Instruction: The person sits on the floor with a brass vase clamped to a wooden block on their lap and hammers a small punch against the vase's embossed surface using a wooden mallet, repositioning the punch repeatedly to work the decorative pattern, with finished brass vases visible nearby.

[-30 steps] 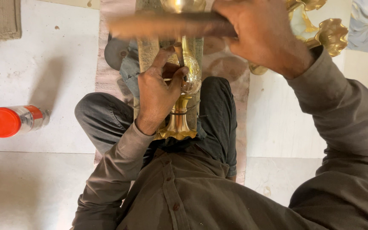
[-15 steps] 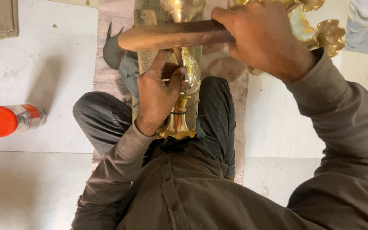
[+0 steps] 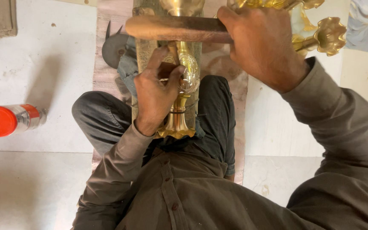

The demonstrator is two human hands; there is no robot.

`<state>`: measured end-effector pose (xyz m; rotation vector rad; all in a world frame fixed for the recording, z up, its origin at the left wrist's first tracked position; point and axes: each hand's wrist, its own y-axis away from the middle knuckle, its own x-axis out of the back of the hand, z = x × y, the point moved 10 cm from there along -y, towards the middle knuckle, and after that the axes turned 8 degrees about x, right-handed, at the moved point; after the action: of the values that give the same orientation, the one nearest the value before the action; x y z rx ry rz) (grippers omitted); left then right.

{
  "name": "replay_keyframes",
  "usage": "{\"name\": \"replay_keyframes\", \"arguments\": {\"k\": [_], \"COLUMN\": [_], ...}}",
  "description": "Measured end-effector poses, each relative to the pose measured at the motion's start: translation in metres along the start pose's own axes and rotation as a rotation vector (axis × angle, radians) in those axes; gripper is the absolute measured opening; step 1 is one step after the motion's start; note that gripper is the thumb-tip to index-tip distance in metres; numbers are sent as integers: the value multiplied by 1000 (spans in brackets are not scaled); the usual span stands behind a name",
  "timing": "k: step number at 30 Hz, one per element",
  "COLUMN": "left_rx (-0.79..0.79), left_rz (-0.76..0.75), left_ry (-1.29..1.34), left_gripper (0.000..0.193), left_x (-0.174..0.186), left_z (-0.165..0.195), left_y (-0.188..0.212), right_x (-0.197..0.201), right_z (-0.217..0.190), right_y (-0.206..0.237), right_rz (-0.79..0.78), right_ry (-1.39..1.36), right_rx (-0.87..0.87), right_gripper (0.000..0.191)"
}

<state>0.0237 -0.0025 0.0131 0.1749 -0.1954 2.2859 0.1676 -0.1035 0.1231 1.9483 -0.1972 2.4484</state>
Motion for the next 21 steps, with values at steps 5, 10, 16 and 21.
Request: {"name": "replay_keyframes", "arguments": {"k": [5,10,16,21], "left_rx": [-20,-27,2,144], "left_rz": [147,46,-68,62], "left_ry": [61,299,459,257], "left_gripper": [36,38,36,44], "left_x": [44,54,6,2], "left_z": [-15,-20,-13,-13], "left_y": [-15,-4,21,24], "right_x": [-27,-86,-77,-46], "right_z": [21,7,-20,-23], "right_y": [39,76,73,57], "right_rz": [127,-96,-91,-59], "right_ry": [-398,-626,-463,-276], "right_rx": [-210,-344,-130,39], "right_gripper": [33,47,69,71]}}
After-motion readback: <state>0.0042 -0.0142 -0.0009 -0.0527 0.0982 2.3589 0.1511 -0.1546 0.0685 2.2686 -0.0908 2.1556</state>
